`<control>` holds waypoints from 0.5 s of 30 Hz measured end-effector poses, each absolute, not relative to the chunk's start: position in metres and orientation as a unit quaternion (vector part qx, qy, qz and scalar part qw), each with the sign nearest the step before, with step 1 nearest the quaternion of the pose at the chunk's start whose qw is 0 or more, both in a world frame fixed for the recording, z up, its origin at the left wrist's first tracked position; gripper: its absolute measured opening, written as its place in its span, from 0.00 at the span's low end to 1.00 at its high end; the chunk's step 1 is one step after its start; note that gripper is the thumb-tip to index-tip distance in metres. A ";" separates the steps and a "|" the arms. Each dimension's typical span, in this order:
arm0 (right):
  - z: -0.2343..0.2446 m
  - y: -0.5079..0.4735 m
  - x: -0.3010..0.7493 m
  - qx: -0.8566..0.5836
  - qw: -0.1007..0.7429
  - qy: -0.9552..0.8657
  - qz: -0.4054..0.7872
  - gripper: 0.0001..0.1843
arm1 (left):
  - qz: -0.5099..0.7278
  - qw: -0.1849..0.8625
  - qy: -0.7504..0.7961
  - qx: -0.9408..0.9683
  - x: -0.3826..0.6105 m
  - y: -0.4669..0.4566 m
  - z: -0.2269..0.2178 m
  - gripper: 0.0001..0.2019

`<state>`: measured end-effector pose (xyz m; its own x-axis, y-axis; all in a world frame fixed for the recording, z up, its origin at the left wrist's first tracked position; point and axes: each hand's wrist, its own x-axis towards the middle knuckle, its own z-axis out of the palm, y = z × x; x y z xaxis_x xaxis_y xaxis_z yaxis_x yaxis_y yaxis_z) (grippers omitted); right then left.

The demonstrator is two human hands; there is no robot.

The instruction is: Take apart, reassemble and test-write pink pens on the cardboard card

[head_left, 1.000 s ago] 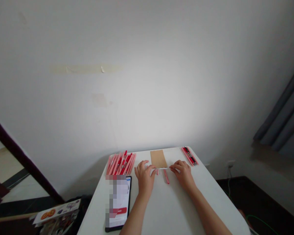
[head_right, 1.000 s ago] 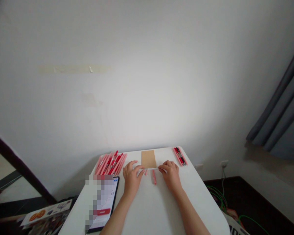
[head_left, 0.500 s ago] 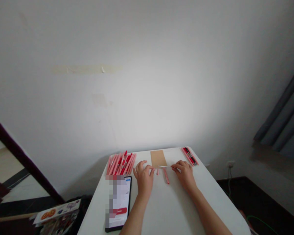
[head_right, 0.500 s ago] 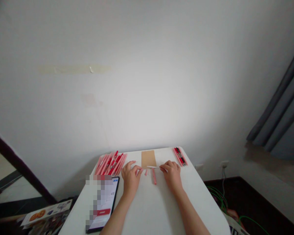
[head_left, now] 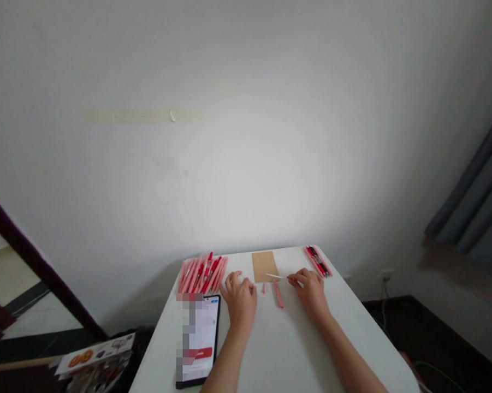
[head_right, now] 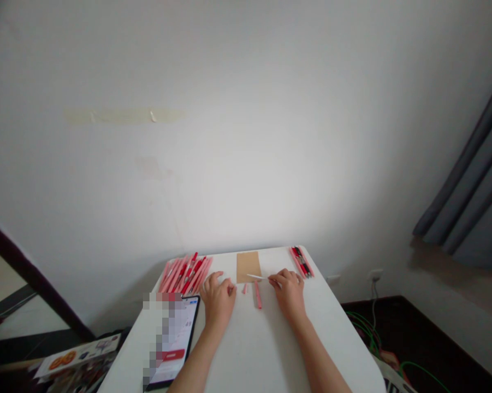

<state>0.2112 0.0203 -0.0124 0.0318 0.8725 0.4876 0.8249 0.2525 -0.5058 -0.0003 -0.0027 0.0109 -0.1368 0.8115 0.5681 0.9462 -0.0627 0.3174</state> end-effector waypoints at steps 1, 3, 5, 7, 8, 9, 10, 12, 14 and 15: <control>-0.012 0.020 0.211 -0.611 0.378 -0.695 0.031 0.11 | -0.330 0.102 -0.677 -0.650 0.000 -0.003 0.011 0.06; -0.012 0.020 0.211 -0.610 0.376 -0.696 0.029 0.11 | -0.325 0.099 -0.679 -0.650 0.000 -0.003 0.012 0.05; -0.011 0.020 0.211 -0.609 0.376 -0.698 0.024 0.11 | -0.320 0.096 -0.681 -0.651 0.000 -0.004 0.013 0.04; -0.011 0.020 0.211 -0.610 0.376 -0.697 0.020 0.11 | -0.318 0.095 -0.682 -0.652 0.000 -0.004 0.014 0.04; -0.011 0.020 0.211 -0.611 0.376 -0.697 0.018 0.11 | -0.317 0.095 -0.683 -0.652 0.000 -0.004 0.013 0.04; -0.011 0.019 0.211 -0.611 0.376 -0.697 0.018 0.11 | -0.317 0.095 -0.683 -0.652 0.000 -0.004 0.013 0.04; -0.011 0.019 0.211 -0.611 0.376 -0.696 0.018 0.11 | -0.317 0.096 -0.682 -0.652 0.000 -0.004 0.013 0.04; -0.011 0.019 0.211 -0.612 0.377 -0.695 0.021 0.11 | -0.320 0.098 -0.680 -0.653 0.000 -0.004 0.012 0.04; -0.012 0.019 0.211 -0.612 0.378 -0.695 0.026 0.11 | -0.323 0.101 -0.678 -0.652 0.000 -0.003 0.011 0.04; -0.012 0.020 0.211 -0.612 0.377 -0.695 0.028 0.10 | -0.324 0.102 -0.679 -0.651 0.000 -0.003 0.011 0.04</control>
<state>0.2113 0.0196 -0.0119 0.0337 0.8710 0.4902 0.8291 0.2495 -0.5003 0.0005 -0.0034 0.0109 -0.1317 0.8176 0.5605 0.9499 -0.0576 0.3072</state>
